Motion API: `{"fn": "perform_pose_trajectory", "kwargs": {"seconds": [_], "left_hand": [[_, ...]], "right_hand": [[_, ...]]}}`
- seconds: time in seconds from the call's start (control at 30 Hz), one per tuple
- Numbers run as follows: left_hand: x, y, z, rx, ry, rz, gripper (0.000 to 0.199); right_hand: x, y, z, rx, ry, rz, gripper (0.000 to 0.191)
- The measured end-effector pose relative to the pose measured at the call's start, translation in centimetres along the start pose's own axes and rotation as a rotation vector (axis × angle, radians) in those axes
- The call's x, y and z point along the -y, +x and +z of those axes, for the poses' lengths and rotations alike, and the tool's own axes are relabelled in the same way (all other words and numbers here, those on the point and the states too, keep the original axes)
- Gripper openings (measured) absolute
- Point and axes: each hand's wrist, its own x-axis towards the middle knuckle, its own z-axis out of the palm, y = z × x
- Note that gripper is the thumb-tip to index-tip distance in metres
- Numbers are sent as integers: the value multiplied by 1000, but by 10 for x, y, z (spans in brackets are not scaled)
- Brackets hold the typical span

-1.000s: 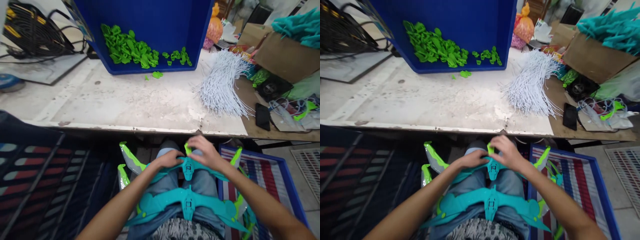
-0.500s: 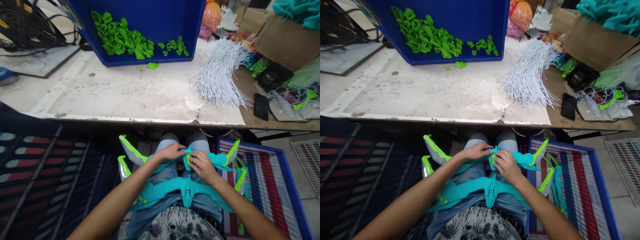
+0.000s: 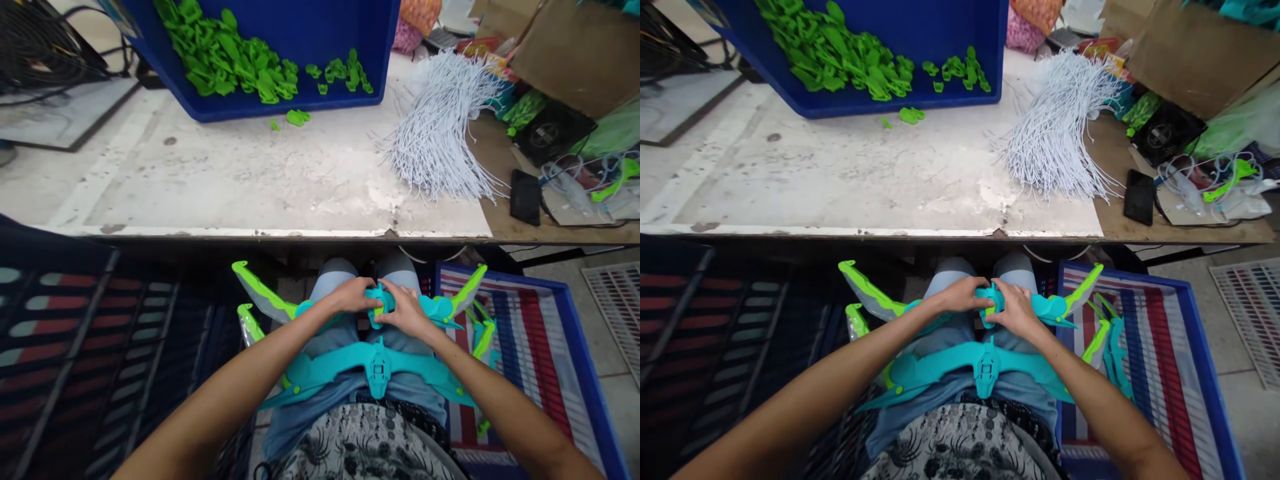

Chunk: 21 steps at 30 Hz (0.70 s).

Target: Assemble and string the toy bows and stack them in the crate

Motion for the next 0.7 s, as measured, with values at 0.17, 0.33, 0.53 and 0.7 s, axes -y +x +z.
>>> {"fn": "perform_pose_trajectory", "kwargs": {"seconds": [0.17, 0.33, 0.53, 0.7], "left_hand": [[-5, -13, 0, -59, 82, -18, 51], [-9, -53, 33, -361, 401, 105, 54], [-6, -49, 53, -274, 572, 79, 85], [-21, -36, 4, -104, 431, 38, 54]], "right_hand": [[-5, -3, 0, -1, -56, -121, 76], [-9, -4, -11, -117, -55, -301, 50], [50, 66, -84, -241, -49, -512, 23], [128, 217, -120, -344, -247, -439, 20]]}}
